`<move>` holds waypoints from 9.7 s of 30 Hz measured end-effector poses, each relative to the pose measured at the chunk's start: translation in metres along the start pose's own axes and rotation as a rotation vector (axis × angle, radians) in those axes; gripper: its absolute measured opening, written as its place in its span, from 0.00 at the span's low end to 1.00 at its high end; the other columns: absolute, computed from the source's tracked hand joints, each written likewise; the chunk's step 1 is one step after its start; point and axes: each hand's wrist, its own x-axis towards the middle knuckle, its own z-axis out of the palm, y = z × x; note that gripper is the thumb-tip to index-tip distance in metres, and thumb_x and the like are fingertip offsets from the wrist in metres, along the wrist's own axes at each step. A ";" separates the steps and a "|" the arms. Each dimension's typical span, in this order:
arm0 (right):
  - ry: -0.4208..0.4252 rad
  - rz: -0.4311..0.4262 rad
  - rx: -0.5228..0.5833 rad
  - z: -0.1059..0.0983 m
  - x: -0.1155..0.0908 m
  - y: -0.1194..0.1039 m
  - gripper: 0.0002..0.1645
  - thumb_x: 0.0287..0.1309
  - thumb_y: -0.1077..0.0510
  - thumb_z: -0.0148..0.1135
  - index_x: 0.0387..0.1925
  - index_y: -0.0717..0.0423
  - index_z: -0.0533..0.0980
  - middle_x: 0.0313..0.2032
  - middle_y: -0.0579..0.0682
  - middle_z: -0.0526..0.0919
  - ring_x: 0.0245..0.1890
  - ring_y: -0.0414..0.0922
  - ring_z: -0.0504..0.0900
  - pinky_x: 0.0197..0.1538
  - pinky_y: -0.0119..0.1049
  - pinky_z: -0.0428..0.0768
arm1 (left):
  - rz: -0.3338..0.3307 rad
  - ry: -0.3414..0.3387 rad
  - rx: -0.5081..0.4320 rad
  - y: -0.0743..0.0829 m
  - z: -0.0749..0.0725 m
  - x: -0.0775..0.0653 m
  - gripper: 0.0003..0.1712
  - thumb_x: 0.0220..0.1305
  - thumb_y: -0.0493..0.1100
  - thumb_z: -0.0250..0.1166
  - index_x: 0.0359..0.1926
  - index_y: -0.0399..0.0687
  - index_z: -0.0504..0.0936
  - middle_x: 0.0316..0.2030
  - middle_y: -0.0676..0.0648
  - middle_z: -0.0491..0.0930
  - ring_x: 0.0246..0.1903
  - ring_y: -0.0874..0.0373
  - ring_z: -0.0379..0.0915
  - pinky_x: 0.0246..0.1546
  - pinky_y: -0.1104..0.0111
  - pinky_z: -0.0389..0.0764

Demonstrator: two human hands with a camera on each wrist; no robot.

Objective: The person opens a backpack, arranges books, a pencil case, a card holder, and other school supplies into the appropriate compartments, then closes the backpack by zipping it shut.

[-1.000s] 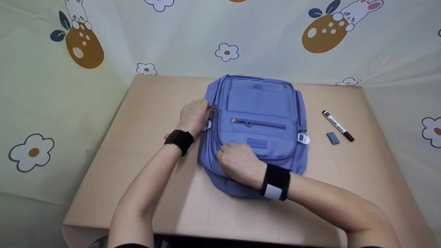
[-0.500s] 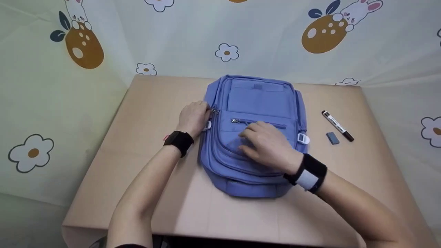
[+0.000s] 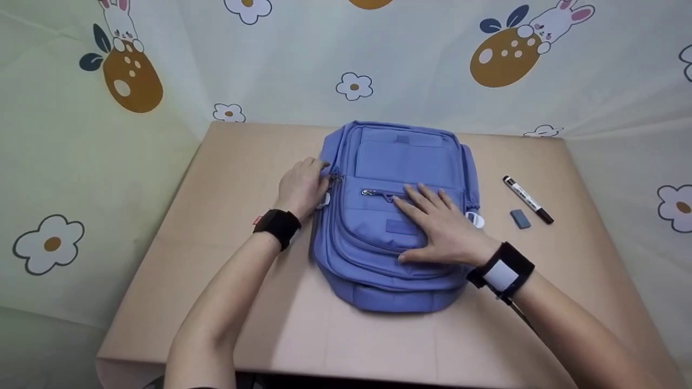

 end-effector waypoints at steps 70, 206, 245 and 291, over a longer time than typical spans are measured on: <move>-0.020 0.075 0.027 0.004 0.023 0.011 0.58 0.63 0.20 0.49 0.82 0.45 0.47 0.80 0.56 0.44 0.80 0.59 0.37 0.75 0.64 0.36 | 0.028 -0.057 -0.149 0.029 -0.026 -0.029 0.08 0.72 0.44 0.65 0.41 0.44 0.83 0.38 0.47 0.83 0.38 0.49 0.78 0.41 0.56 0.77; 0.466 -0.146 -0.067 0.023 -0.053 0.017 0.13 0.49 0.67 0.77 0.33 0.55 0.79 0.33 0.46 0.79 0.34 0.48 0.77 0.39 0.44 0.76 | 0.192 -0.081 -0.123 0.085 -0.040 -0.090 0.02 0.67 0.42 0.68 0.37 0.50 0.83 0.31 0.53 0.82 0.30 0.57 0.78 0.33 0.64 0.79; 0.459 -0.116 -0.009 0.019 -0.063 0.037 0.15 0.47 0.67 0.79 0.35 0.56 0.81 0.39 0.49 0.80 0.41 0.49 0.77 0.45 0.43 0.77 | 0.270 -0.146 -0.109 0.131 -0.026 -0.081 0.05 0.72 0.44 0.64 0.38 0.50 0.83 0.32 0.54 0.84 0.31 0.57 0.81 0.30 0.63 0.82; 0.483 -0.134 -0.025 0.028 -0.060 0.039 0.14 0.51 0.70 0.75 0.36 0.57 0.80 0.38 0.49 0.81 0.40 0.49 0.78 0.46 0.45 0.78 | 0.586 0.034 0.030 0.115 -0.018 -0.066 0.08 0.63 0.42 0.70 0.43 0.47 0.85 0.47 0.48 0.82 0.49 0.50 0.77 0.53 0.58 0.78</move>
